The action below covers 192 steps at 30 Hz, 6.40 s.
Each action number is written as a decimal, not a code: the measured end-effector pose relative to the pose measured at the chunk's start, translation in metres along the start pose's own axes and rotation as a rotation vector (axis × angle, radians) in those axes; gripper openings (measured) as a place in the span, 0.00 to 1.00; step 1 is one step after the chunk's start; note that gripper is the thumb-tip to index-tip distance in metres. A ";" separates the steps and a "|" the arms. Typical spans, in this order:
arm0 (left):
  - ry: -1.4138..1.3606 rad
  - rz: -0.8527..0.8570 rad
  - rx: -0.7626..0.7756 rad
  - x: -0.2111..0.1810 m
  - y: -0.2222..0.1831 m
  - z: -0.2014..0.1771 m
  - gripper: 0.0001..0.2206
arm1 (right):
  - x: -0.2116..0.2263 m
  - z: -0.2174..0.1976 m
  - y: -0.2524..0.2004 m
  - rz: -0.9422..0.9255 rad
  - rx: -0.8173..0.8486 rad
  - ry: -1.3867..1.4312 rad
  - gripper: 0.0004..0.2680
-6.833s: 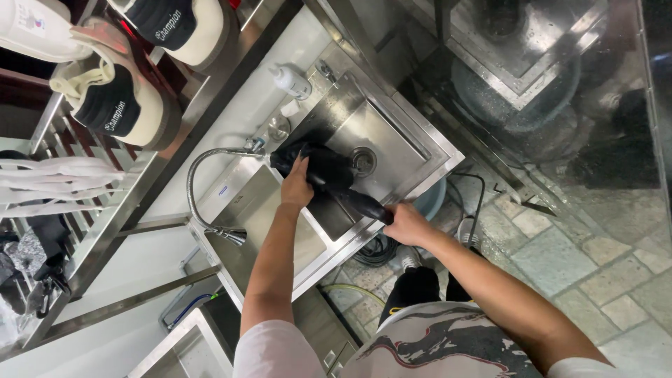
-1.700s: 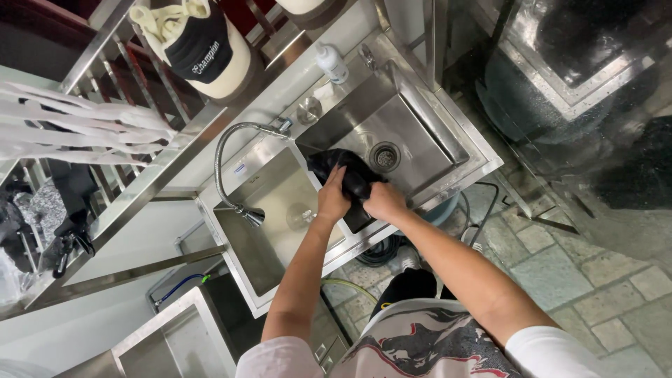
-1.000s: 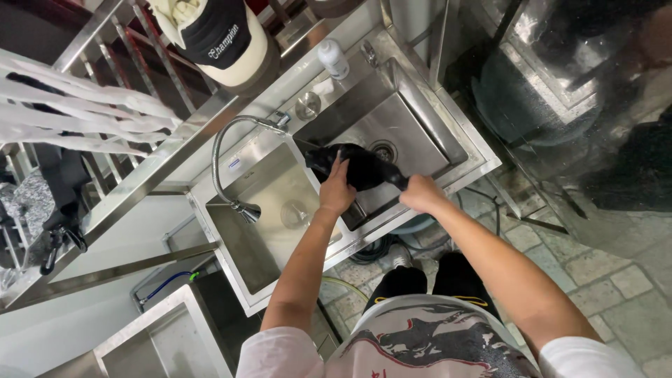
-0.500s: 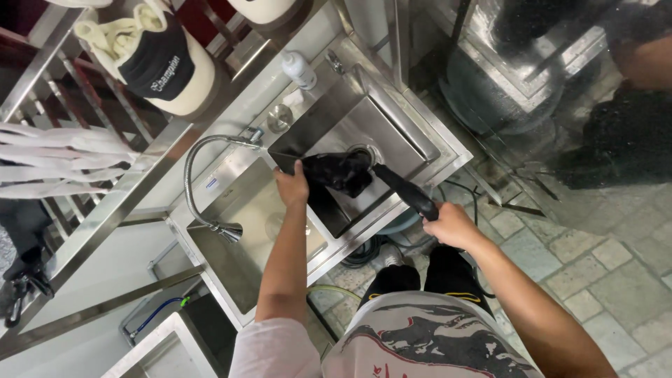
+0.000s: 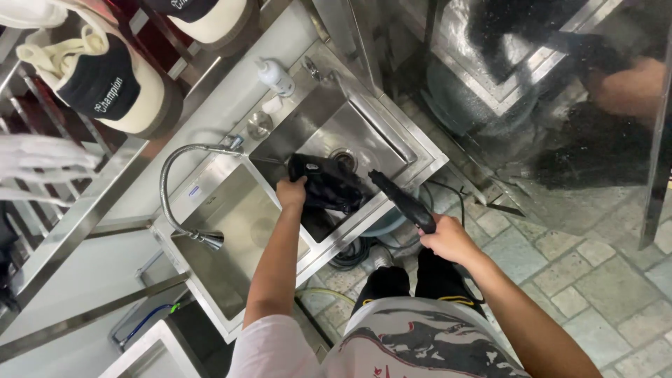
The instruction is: Hand-washing a black pouch and a nylon strap in a commercial sink using a water nozzle.
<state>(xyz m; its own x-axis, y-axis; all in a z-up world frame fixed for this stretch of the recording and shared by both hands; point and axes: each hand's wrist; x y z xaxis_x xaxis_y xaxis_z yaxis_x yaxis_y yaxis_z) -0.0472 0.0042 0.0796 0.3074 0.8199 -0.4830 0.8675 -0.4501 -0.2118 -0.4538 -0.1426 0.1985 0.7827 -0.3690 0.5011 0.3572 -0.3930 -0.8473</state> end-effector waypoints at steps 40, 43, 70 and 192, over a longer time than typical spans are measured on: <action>-0.513 0.196 -0.384 0.036 -0.137 -0.144 0.16 | 0.061 0.038 0.058 -0.266 0.248 -0.197 0.07; -0.629 0.146 -0.344 0.092 -0.149 -0.110 0.17 | 0.044 0.052 0.066 -0.231 0.200 -0.274 0.08; 0.280 0.426 0.099 -0.004 -0.168 -0.071 0.17 | 0.024 0.045 0.048 -0.292 0.136 -0.387 0.10; 0.259 0.401 -0.114 0.029 -0.120 -0.148 0.07 | 0.092 0.140 0.091 -0.680 0.307 -0.570 0.10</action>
<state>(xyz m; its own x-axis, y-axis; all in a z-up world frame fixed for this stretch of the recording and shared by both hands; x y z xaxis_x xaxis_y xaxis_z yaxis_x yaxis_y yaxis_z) -0.0847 0.1343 0.2174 0.7005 0.6576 -0.2774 0.6939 -0.7184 0.0491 -0.2782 -0.0941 0.1428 0.4593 0.3583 0.8129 0.8848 -0.1037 -0.4542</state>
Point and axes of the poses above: each hand's wrist, its own y-axis towards the middle knuckle, its own z-axis out of the palm, x = y × z, and after that the axes turned 15 degrees about z, right-handed
